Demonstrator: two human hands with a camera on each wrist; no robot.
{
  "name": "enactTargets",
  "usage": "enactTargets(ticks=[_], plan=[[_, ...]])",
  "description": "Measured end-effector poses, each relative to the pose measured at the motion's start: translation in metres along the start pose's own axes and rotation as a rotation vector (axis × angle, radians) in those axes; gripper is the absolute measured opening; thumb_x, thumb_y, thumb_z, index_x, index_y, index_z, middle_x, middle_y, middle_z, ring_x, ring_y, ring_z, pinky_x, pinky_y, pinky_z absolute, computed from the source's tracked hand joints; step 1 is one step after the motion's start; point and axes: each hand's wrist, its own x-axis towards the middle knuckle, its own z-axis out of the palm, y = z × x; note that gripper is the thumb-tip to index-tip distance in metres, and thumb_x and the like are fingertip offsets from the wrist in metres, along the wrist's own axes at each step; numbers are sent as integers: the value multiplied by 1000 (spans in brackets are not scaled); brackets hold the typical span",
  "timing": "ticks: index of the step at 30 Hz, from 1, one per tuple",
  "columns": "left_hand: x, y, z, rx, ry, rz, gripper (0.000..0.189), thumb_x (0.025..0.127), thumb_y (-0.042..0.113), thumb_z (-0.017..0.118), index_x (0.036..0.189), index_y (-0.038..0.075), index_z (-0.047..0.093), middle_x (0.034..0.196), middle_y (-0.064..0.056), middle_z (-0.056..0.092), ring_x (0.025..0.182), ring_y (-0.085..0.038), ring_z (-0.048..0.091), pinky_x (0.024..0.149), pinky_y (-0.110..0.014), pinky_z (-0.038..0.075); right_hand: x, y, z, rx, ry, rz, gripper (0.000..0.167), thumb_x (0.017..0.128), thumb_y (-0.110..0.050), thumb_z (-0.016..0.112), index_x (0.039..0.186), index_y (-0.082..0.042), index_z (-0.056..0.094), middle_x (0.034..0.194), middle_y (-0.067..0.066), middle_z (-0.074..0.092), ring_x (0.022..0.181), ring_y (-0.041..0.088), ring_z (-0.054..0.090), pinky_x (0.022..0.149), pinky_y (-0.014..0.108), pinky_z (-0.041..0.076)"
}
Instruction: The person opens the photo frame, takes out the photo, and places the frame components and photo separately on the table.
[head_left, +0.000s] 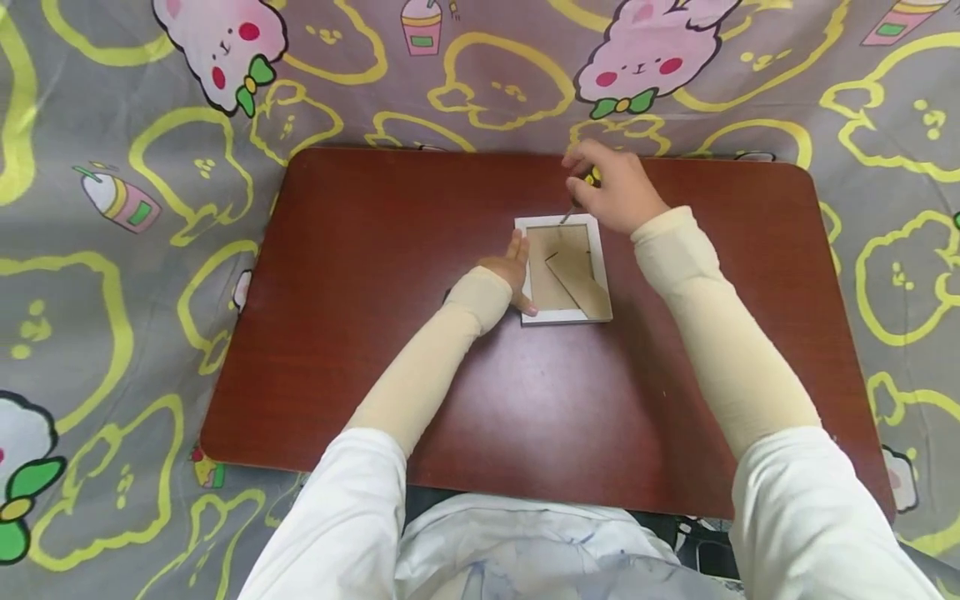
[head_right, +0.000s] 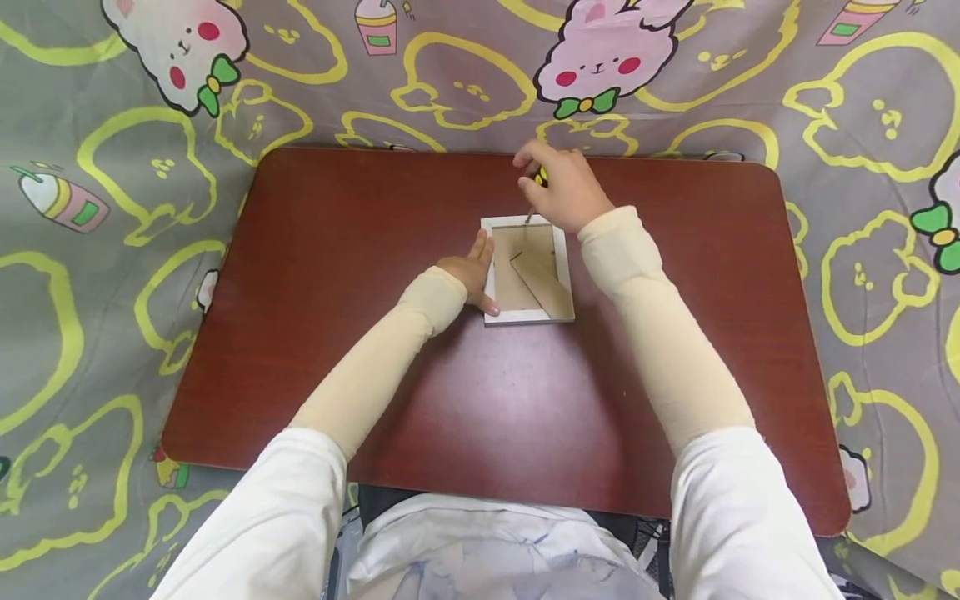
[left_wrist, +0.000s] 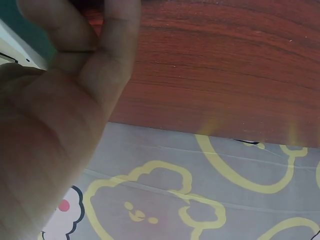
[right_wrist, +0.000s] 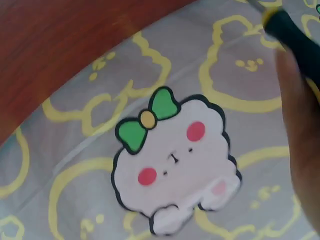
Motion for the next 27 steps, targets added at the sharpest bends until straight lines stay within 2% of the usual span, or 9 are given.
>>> enactTargets(ticks=[2,5,8,10,13,17,23,27], plan=[[1,2,4,6,0,3,130,78,56,80,161,2,-4,167,-16,-10,133,-33,50,95,-43,49,-21,2,11,19,116,-93,21,98,-4,60,118,0,64,107,18,69,97,32,63,84,46,46],[2,3,10,-7,-13,-14,129,79,56,80,161,4,-6,167,-14,-11,132,-32,50,97,-42,48,-50,6,36,60,240,-287,15,93,5,64,108,3,67,99,17,70,92,30,65,81,44,49],[1,2,14,-34,-26,-30,130,78,56,80,161,6,-8,167,-13,-13,126,-30,55,93,-40,50,-80,12,63,105,271,-446,13,89,10,68,100,3,69,93,14,69,85,26,63,77,40,50],[2,1,15,-52,-30,-36,131,78,57,79,161,7,-9,167,-13,-15,123,-30,56,89,-37,52,-99,16,80,128,269,-509,15,86,10,70,99,2,70,89,11,67,79,24,59,71,37,48],[2,0,15,-73,-19,-31,131,78,56,80,161,7,-9,167,-13,-15,120,-30,58,85,-36,53,-122,22,102,136,244,-558,18,83,10,70,99,2,71,87,10,65,78,24,58,72,38,47],[2,-2,13,-96,-13,-28,131,78,55,81,161,8,-9,167,-13,-16,120,-31,57,87,-36,51,-139,29,120,133,203,-592,20,81,10,66,98,1,70,91,11,65,87,31,59,81,45,45],[5,-2,10,-83,-23,-18,131,80,56,79,160,8,-12,166,-12,-19,133,-37,48,95,-38,49,-146,29,123,103,240,-611,22,84,9,60,102,2,70,89,9,63,84,30,57,80,46,44],[13,0,11,-61,-42,-29,132,80,58,77,159,10,-17,165,-10,-24,133,-34,48,94,-37,49,-150,31,124,65,265,-604,23,81,9,62,102,1,69,85,8,60,81,31,55,77,48,43]])
